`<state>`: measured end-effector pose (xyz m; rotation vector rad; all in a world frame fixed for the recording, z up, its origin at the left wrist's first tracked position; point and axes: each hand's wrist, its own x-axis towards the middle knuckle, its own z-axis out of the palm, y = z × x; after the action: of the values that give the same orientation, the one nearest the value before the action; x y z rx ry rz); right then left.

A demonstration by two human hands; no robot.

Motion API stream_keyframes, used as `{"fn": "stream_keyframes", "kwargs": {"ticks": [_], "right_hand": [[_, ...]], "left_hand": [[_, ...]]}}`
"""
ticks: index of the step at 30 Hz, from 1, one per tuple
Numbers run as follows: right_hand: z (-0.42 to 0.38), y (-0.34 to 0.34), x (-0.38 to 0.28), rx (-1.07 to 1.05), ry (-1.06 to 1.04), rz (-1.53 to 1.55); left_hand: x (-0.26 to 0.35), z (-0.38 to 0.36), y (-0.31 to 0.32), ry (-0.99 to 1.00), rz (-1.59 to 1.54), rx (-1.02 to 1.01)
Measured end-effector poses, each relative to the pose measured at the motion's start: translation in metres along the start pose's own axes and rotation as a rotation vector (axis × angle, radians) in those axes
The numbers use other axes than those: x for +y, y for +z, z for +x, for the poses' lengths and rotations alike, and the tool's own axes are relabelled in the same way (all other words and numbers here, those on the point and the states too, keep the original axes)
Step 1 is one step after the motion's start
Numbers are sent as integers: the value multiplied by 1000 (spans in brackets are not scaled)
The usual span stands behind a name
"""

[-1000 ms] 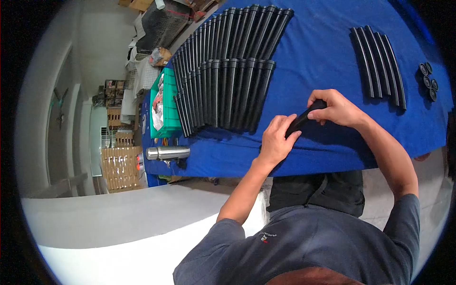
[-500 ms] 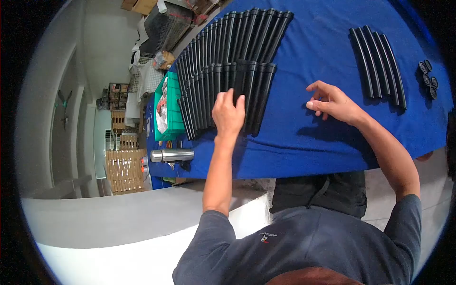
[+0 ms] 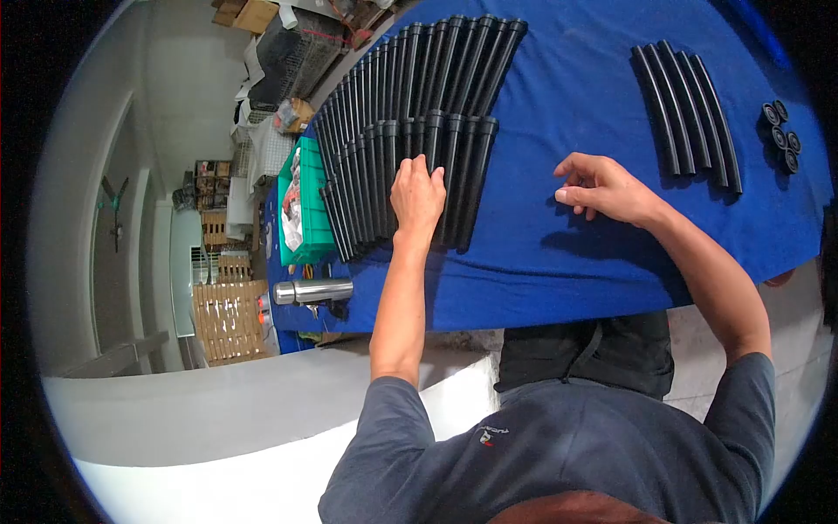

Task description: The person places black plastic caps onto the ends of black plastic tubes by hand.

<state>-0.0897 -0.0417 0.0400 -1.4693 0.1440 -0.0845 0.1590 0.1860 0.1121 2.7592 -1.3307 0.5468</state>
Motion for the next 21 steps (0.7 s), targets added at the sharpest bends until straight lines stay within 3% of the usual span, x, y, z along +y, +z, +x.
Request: {"fn": "stream_keyframes", "kwargs": {"ticks": [21], "right_hand": [[-2,1,-5,5,23,-5]], "left_hand": [[-3,-3,1,38,1,39]]}}
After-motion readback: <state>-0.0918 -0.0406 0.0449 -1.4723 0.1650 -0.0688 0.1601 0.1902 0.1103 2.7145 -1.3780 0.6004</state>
